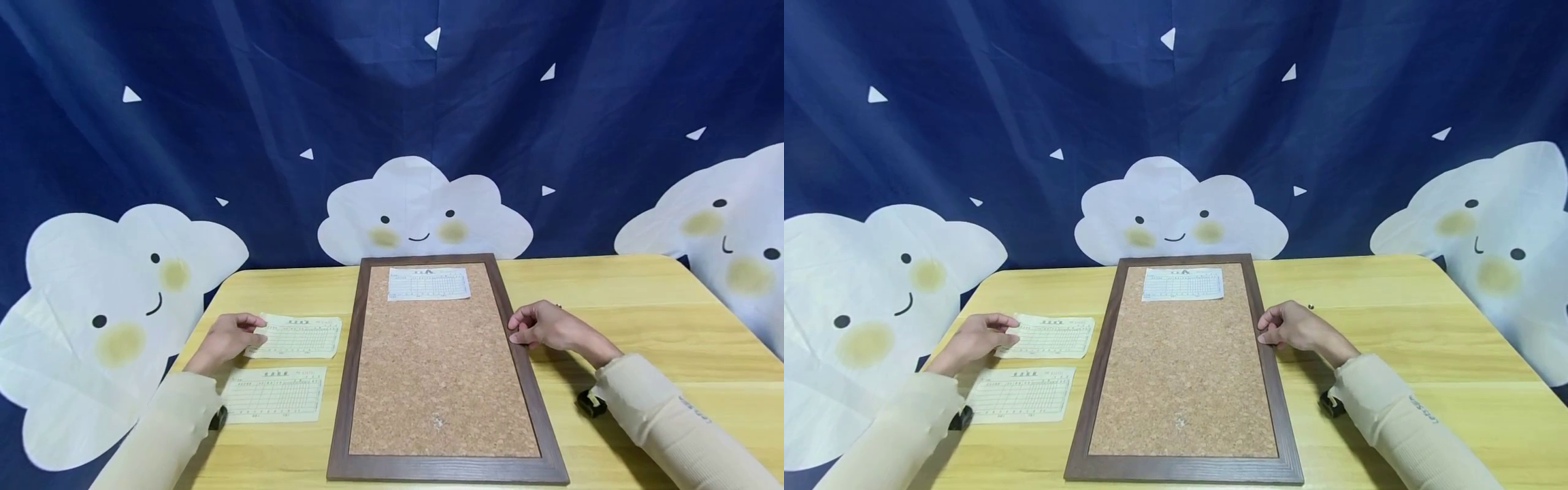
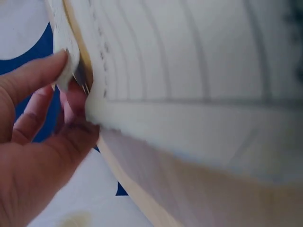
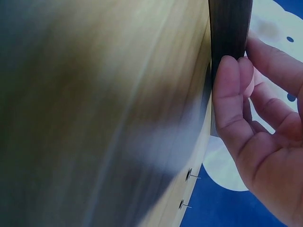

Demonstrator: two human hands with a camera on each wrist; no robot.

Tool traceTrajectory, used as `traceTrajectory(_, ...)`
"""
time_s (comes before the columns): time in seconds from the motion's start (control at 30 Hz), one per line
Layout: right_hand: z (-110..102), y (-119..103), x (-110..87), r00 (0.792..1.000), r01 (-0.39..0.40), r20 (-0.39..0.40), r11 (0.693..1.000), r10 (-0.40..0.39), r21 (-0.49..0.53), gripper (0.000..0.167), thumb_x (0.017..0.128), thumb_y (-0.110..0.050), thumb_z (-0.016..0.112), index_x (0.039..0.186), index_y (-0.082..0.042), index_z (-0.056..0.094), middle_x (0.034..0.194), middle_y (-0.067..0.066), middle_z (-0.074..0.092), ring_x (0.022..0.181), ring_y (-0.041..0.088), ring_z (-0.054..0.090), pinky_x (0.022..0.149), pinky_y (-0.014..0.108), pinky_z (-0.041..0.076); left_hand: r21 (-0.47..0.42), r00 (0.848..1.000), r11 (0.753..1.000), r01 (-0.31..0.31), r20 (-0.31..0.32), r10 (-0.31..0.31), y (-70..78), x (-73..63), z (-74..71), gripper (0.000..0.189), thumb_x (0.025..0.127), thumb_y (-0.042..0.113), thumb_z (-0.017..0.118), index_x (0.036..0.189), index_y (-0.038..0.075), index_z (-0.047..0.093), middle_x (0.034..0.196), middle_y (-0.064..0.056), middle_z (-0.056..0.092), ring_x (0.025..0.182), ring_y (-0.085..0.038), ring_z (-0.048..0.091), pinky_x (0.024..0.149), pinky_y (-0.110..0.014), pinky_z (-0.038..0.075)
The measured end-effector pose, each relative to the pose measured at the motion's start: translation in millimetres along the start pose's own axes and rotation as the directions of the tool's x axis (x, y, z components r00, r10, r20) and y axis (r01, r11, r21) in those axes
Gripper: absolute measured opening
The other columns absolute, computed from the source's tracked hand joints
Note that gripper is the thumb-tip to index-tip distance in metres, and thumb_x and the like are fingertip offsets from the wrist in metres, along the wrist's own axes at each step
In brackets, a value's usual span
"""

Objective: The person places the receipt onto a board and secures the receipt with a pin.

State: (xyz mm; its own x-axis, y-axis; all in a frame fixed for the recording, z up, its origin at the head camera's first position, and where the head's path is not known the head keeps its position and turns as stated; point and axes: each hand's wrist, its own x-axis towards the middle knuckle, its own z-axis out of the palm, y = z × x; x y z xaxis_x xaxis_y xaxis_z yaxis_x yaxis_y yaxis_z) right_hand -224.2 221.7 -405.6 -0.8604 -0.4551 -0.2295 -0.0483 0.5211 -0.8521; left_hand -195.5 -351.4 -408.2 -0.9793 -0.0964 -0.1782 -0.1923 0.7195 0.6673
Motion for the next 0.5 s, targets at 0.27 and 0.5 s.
traceTrajectory(0.27,0.6,0.2,-1.0,1.0,-0.005,-0.007,1.0,0.005,-0.001,0.014,0.087,0.006,0.07,0.097,0.01,0.061,0.072,-0.001,0.048,0.067,0.011,0.05,0.061,0.028,0.052,-0.14,1.0,0.99,0.008,0.025,-0.005,-2.5,-4.0,-8.0,0.044,0.088,0.013,0.075,0.124,-0.008,0.063,0.087,-0.001,0.068,0.068,-0.015,0.057,0.059,-0.027,0.047)
traceTrajectory(0.5,1.2,-1.1,-0.5,1.0,-0.003,-0.01,1.0,0.003,0.008,0.012,0.087,0.007,0.07,0.095,0.01,0.061,0.072,-0.002,0.048,0.067,0.01,0.05,0.06,0.028,0.051,-0.265,0.999,0.964,0.017,0.04,-0.006,-2.3,-5.3,-18.5,0.054,0.088,0.02,0.078,0.131,-0.007,0.059,0.079,0.012,0.064,0.061,-0.007,0.051,0.057,-0.025,0.046)
